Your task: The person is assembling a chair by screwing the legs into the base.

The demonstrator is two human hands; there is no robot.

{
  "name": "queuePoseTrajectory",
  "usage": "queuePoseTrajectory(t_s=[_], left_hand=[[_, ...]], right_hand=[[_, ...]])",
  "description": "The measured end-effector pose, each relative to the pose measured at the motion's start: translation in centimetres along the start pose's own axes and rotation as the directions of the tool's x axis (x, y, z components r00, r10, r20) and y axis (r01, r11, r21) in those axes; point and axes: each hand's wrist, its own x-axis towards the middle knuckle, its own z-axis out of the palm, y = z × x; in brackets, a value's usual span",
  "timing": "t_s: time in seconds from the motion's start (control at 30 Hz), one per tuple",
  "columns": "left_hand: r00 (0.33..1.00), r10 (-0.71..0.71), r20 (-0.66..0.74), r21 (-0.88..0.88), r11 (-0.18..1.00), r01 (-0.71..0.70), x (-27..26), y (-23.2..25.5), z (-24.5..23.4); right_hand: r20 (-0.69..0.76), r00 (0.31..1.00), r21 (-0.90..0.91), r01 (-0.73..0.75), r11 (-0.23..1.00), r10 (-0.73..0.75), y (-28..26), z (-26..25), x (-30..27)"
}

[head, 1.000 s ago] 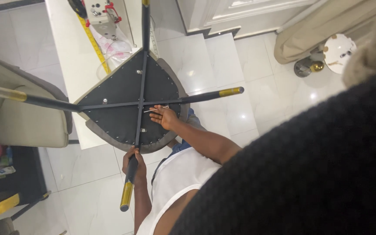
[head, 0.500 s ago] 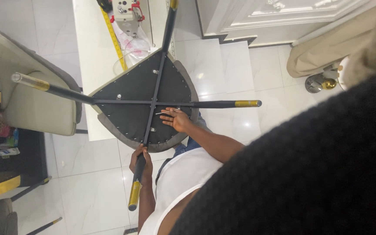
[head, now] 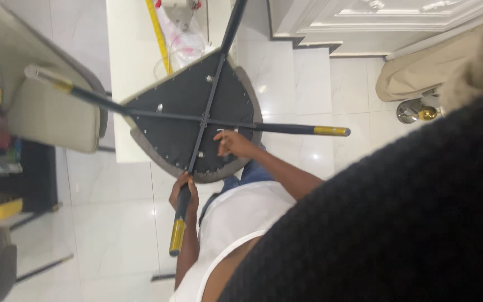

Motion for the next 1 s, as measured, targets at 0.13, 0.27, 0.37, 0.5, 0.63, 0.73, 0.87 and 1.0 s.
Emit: queuePoseTrajectory(t_s=[0.13,0.27,0.37,0.5,0.63,0.73,0.87,1.0], left_hand=[[0.983,-0.178,0.034,0.012,0.984,0.177,-0.8,-0.8,-0.3],[0.996,-0.087,0.030,-0.039,0.995,0.088,-0.5,0.4,-0.8],[1.000,-0.003,0.015,-0.115,0.993,0.005,-0.1,0.8,-0.5],[0.998,-0.041,0.043,-0.122,0.991,0.046,-0.4,0.1,-0.5],[0.998,-0.026,0.055,-0.122,0.992,0.033,-0.1,0.5,-0.7],[0.999,-0.029,0.036,-0.156,0.987,0.035,-0.2,0.7,-0.5],[0.998,-0.063,0.022,-0.129,0.989,0.066,-0.6,-0.4,-0.2],[0.997,-0.061,0.038,-0.092,0.994,0.064,-0.7,-0.5,-0.4]], right_hand=[[-0.123,0.991,-0.732,-0.120,0.670,0.043,-2.3,-0.6,-4.5],[-0.157,0.966,-0.735,0.025,0.677,-0.207,-0.1,-2.8,-6.7],[-0.261,0.921,-0.743,-0.002,0.669,-0.289,1.2,-3.8,-6.7],[-0.374,0.874,-0.689,-0.036,0.724,-0.312,-0.3,-2.8,-6.1],[-0.479,0.775,-0.698,-0.052,0.715,-0.411,-0.7,-2.2,-4.5],[-0.483,0.724,-0.752,-0.055,0.657,-0.493,-2.2,-0.9,-4.4],[-0.429,0.731,-0.792,-0.022,0.610,-0.531,0.6,-2.0,-3.0],[-0.414,0.670,-0.838,-0.017,0.545,-0.616,0.0,-1.2,-3.3]])
